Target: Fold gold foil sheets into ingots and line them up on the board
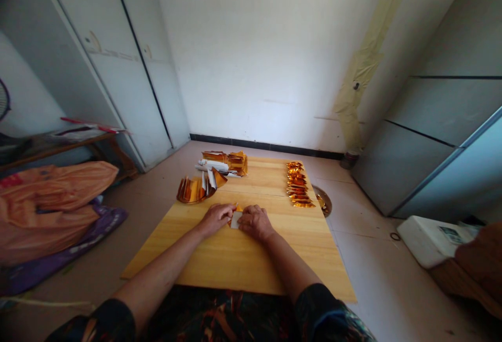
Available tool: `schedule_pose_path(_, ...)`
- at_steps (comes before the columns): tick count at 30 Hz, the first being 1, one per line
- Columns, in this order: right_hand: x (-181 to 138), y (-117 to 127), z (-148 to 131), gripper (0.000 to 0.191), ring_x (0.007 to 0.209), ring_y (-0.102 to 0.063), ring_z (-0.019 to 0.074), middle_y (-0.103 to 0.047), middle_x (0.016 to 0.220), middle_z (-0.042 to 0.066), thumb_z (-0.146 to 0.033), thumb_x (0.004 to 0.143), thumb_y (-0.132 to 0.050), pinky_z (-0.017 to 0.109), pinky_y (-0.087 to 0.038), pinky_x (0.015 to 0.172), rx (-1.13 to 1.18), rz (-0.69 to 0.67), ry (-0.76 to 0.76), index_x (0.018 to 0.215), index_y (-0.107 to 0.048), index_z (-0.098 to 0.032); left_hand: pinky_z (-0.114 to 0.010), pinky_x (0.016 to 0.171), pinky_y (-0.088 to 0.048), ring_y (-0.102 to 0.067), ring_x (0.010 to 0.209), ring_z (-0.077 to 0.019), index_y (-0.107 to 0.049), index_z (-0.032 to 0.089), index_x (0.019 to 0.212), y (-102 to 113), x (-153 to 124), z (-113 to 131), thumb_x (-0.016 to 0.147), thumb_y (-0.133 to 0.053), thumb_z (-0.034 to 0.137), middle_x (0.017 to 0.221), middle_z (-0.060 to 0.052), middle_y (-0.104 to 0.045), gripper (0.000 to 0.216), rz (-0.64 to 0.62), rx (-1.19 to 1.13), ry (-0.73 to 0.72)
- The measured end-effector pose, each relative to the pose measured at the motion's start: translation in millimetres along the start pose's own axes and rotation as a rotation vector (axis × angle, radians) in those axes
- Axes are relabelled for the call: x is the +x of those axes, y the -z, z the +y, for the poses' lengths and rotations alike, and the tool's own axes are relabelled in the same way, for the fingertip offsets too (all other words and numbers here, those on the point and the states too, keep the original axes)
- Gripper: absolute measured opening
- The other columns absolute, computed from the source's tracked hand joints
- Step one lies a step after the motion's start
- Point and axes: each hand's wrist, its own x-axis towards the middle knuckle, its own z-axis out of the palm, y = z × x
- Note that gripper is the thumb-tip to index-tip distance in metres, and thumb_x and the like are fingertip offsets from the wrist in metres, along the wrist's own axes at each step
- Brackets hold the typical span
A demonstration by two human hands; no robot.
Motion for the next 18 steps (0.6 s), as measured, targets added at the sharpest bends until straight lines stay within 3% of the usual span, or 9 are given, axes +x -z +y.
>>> schedule_pose_path(6, 8, -4, 1, 0.01, 0.095, -0.053, 0.0164, -0.06, 0.102, 0.003, -0.025, 0.078, -0.064, 0.028, -0.037, 0.081, 0.044, 0.028, 0.033, 0.085, -0.072, -0.025, -0.031, 0.092, -0.038, -0.058, 0.108, -0.0172, -0.059, 0.021, 0.075, 0, -1, -1, 0.075, -0.049, 0.012, 0.111, -0.001, -0.067, 0.014, -0.027, 0.025, -0.022)
schedule_pose_path(12, 14, -7, 5, 0.015, 0.084, -0.058, 0.0121, -0.061, 0.094, 0.003, -0.02, 0.083, -0.054, 0.022, -0.043, 0.076, 0.22, -0.019, 0.106, 0.081, -0.07, -0.021, -0.032, 0.093, -0.038, -0.057, 0.109, -0.019, -0.06, 0.021, 0.074, 0, -2, 0, 0.073, -0.057, 0.017, 0.111, -0.001, -0.067, 0.005, -0.041, 0.042, -0.04)
schedule_pose_path(18, 20, 0, -1, 0.023, 0.093, -0.059, 0.0141, -0.065, 0.092, 0.003, -0.008, 0.077, -0.053, 0.025, -0.044, 0.084, 0.3, -0.05, 0.186, 0.088, -0.068, -0.021, -0.032, 0.093, -0.038, -0.057, 0.107, -0.0194, -0.06, 0.02, 0.075, 1, -3, -1, 0.07, -0.061, 0.02, 0.112, -0.002, -0.066, 0.005, -0.043, 0.044, -0.055)
